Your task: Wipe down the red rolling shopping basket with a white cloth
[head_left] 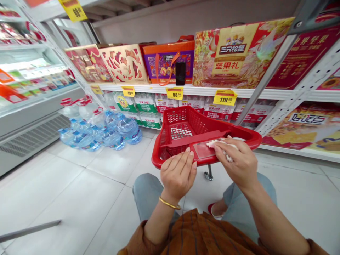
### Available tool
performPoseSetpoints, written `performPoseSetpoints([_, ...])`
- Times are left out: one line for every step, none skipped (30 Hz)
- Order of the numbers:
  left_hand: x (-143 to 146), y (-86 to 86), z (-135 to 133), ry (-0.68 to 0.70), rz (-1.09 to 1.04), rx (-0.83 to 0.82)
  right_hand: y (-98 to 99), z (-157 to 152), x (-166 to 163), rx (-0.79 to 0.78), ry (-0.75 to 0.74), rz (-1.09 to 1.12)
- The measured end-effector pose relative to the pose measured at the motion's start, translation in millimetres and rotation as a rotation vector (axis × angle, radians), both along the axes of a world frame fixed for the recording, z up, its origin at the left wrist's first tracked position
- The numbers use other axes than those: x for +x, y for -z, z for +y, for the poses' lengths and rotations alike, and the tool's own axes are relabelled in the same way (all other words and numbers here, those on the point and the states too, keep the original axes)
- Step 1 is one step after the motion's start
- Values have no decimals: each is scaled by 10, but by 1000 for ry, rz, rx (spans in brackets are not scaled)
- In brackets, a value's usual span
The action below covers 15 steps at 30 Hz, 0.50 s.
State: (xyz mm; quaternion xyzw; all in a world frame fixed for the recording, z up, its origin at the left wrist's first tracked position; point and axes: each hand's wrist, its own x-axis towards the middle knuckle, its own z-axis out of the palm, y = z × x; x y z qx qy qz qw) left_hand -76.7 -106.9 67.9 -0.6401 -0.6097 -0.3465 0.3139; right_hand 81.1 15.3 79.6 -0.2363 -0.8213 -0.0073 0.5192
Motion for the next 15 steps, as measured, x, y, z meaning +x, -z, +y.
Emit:
performPoseSetpoints([5,3,2,-5,-3,3,-19,-36,-16,-8,31,34])
performPoseSetpoints([8,8,2,-9,-5,0,-42,-85,-45,-9,38,53])
performPoseSetpoints([10,12,0,-10,-7,-4,-65,-143,-84,-6,21,54])
performPoseSetpoints([9,16,-3,-8,-9,-5,-83,-203,-130,10,-23,42])
performPoseSetpoints([7,17,-7,-5,-11,-2,-95,-259,-181,24,-99,-17])
performPoseSetpoints([2,17,-11,-1,-12,6,-98,-306,-230,44,-156,-75])
performPoseSetpoints([-4,14,-14,1,-11,15,-92,-340,-272,49,-167,-103])
performPoseSetpoints([-12,10,-16,4,-6,21,-78,-358,-305,51,-175,-121])
performPoseSetpoints([-22,5,-16,5,1,23,-60,-362,-327,51,-171,-126])
performPoseSetpoints([-32,0,-15,7,10,22,-41,-354,-337,52,-163,-122])
performPoseSetpoints([-42,-3,-13,10,20,18,-24,-338,-337,58,-161,-117])
performPoseSetpoints([-50,-5,-10,15,28,15,-11,-318,-331,65,-161,-116])
performPoseSetpoints([-57,-5,-7,20,34,15,-3,-297,-319,74,-158,-111])
performPoseSetpoints([-62,-2,-3,24,36,16,0,-278,-306,81,-151,-104])
performPoseSetpoints([-66,1,1,28,36,16,0,-261,-291,83,-141,-96])
